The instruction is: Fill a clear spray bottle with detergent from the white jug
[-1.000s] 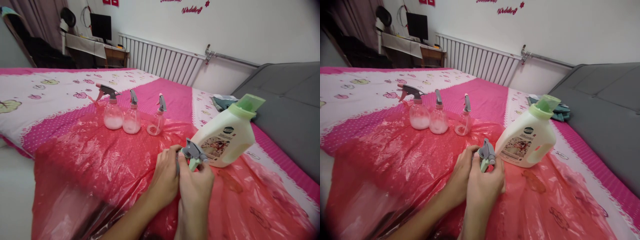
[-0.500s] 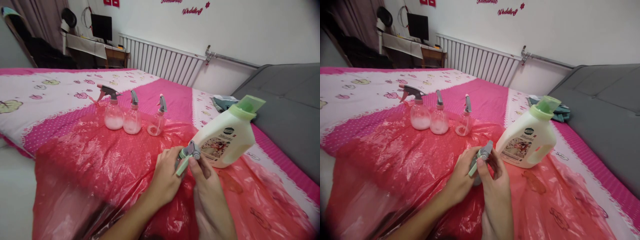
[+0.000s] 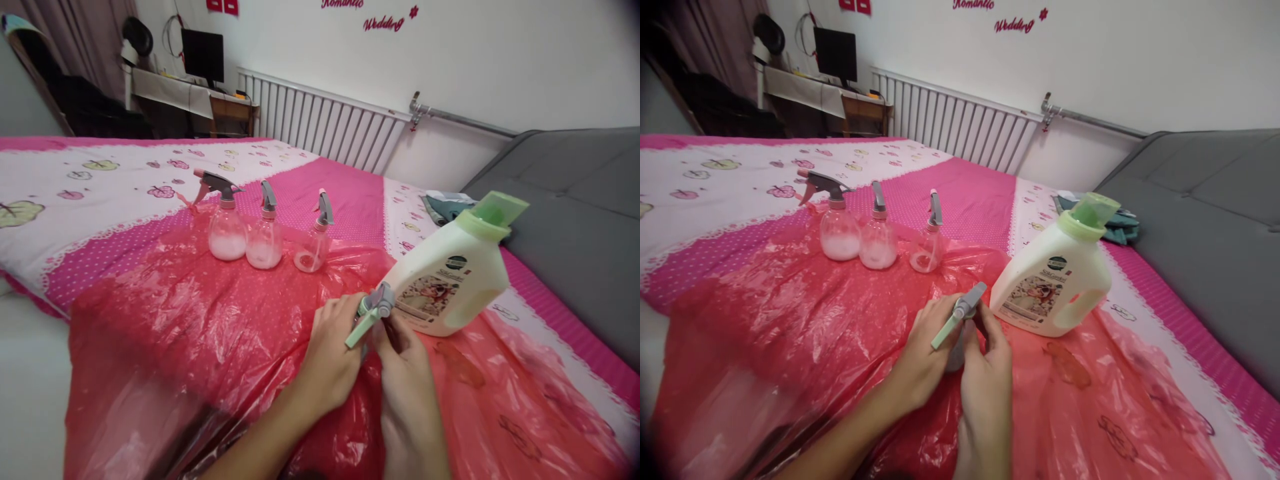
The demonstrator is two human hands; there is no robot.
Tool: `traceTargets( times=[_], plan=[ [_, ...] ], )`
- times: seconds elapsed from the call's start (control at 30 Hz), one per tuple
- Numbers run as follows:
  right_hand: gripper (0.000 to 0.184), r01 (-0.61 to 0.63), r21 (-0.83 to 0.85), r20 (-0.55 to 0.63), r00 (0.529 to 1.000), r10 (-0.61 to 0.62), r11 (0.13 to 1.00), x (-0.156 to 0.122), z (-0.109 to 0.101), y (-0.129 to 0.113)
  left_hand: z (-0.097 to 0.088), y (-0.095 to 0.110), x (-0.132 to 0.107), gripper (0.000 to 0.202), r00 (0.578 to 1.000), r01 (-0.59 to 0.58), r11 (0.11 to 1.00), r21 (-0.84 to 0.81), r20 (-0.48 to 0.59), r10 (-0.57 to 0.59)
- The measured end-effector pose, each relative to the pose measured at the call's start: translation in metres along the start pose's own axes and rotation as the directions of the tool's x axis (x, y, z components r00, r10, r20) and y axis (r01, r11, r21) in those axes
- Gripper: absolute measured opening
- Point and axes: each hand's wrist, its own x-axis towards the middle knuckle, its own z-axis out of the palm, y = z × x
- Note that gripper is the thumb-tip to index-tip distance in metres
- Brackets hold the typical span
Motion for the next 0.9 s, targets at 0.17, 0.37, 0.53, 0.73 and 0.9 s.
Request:
traceTargets(
  times=[0.17,0.37,0.53,0.73,0.9],
  plan=[
    [0.052,0.047,-0.134,0.006,0.999,-0.047,0.99,0.002,-0.001,0.004,0.0,-0.002,-0.003,0.03,1.0,-0.021,1.0,0.002,0.013,0.021],
    [0.049,0.065,-0.198,0.025,0.998,-0.062,0.978,0.006,-0.007,0.006,0.001,-0.006,-0.005,0.031,0.994,0.097,0.974,-0.206,-0.022,-0.103],
    [0.049,0.075,-0.226,-0.001,0.997,-0.077,0.971,0.007,-0.006,0.006,0.001,-0.009,-0.004,0.022,0.991,0.128,0.938,-0.321,0.001,-0.135],
    [0.046,0.08,-0.255,-0.008,0.996,-0.084,0.964,0.004,-0.006,0.001,0.001,-0.008,-0.003,0.022,0.991,0.126,0.929,-0.349,-0.001,-0.135],
    [0.053,0.014,-0.106,-0.035,0.999,-0.017,0.994,0.003,-0.002,0.002,0.003,-0.012,-0.002,0.032,0.992,0.115,0.914,-0.39,-0.007,-0.128]
  ],
)
